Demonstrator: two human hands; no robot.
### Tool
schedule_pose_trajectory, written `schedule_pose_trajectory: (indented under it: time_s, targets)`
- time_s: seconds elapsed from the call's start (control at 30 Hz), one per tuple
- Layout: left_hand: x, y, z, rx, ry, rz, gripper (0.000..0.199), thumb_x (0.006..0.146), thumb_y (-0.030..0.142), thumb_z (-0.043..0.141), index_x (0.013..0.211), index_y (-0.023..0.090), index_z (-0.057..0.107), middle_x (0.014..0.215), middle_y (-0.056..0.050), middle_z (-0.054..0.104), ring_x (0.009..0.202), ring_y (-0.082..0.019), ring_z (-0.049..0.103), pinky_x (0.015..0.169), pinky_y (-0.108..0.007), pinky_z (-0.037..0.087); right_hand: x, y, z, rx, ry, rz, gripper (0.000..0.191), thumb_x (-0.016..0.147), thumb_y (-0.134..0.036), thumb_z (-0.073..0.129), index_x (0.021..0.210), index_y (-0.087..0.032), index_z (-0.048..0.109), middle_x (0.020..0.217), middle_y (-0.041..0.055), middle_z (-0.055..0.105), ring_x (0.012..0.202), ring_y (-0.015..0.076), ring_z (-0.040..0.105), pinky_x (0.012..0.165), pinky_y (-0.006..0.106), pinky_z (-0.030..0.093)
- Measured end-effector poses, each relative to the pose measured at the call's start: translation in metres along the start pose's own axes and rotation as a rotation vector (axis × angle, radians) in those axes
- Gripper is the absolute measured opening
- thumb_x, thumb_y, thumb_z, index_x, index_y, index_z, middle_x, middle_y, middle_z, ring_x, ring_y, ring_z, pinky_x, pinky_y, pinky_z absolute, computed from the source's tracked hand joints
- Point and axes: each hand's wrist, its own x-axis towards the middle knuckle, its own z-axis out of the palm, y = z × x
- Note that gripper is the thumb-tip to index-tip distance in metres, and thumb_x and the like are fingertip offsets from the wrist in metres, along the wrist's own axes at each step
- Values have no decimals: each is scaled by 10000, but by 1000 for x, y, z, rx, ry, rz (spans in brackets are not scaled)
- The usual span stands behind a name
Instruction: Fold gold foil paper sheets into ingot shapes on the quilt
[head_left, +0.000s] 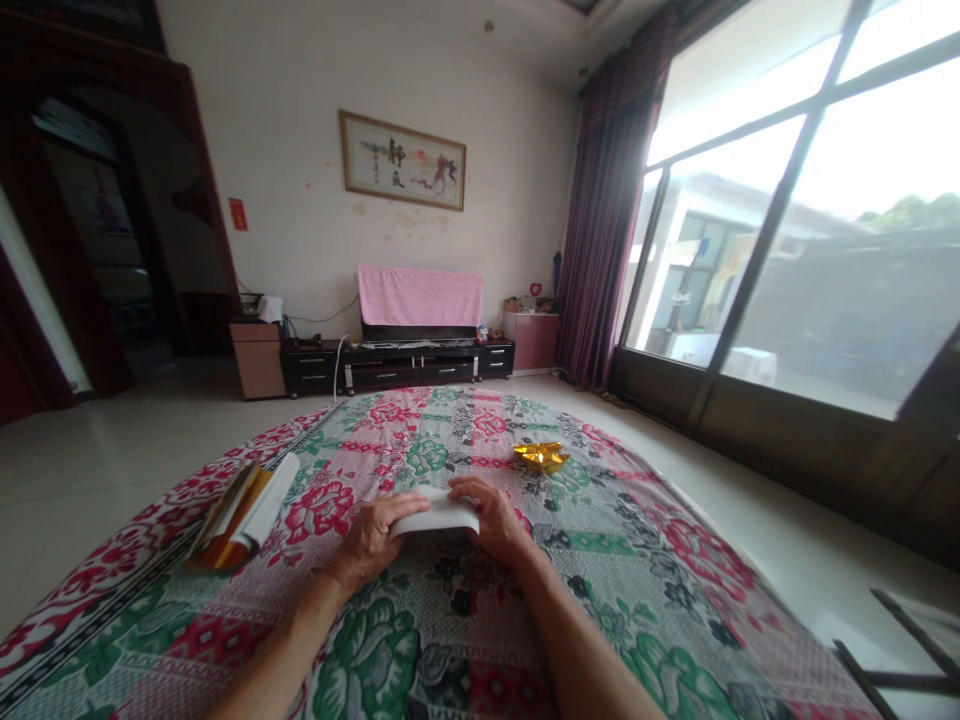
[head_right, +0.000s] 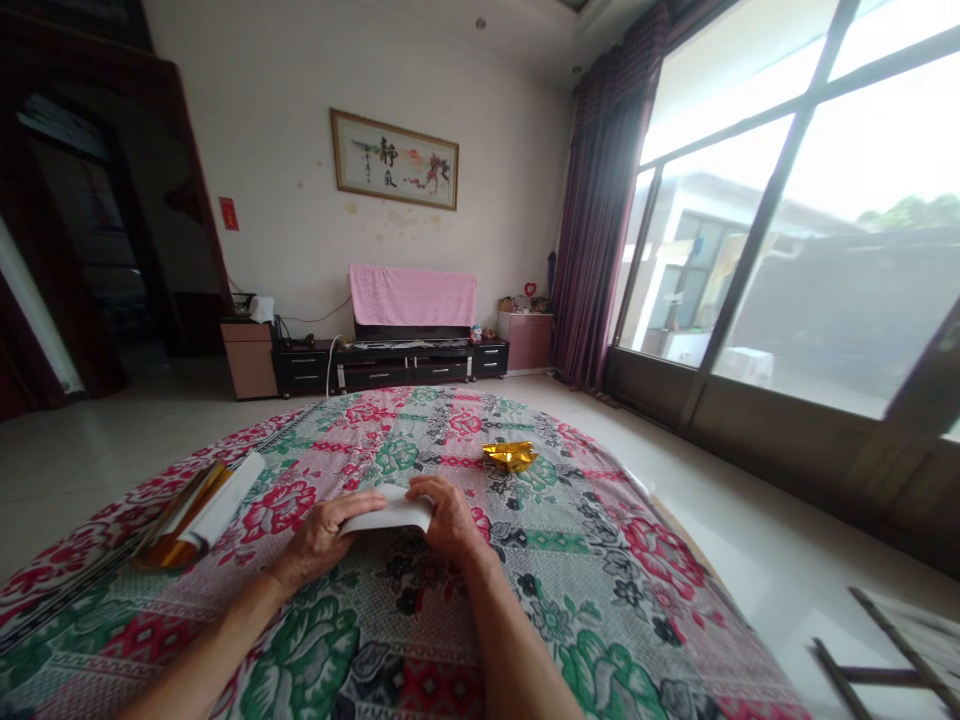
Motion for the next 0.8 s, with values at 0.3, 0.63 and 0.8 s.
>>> schedule_pose_trajectory:
  time_s: [0.3,0.63,0.8]
  targets:
    - [-2,6,-4,72,-159,-10,254,798,258,503,952,265,706,994,-43,702,928,-197,636,946,-382,423,-4,2,-3,-110,-151,23,184,638,-97,589,760,-194,688,867,41,708,804,176,650,762,283,487]
    - [0,3,-10,35,-164,-118,165,736,269,547,690,194,687,783,-18,654,596,-106,537,574,-200,436,-3,-1,-9,-104,-192,28,196,596,-108,539,679,-206,687,845,18,699,767,161,632,727,263,481]
    - [3,8,-17,-4,-183,-167,214,759,293,525,694,177,693,750,-20,643,621,-121,540,561,-200,415,-2,-3,-15,-44,-207,191,133,619,-138,573,666,-196,683,769,-7,672,691,142,594,632,218,442]
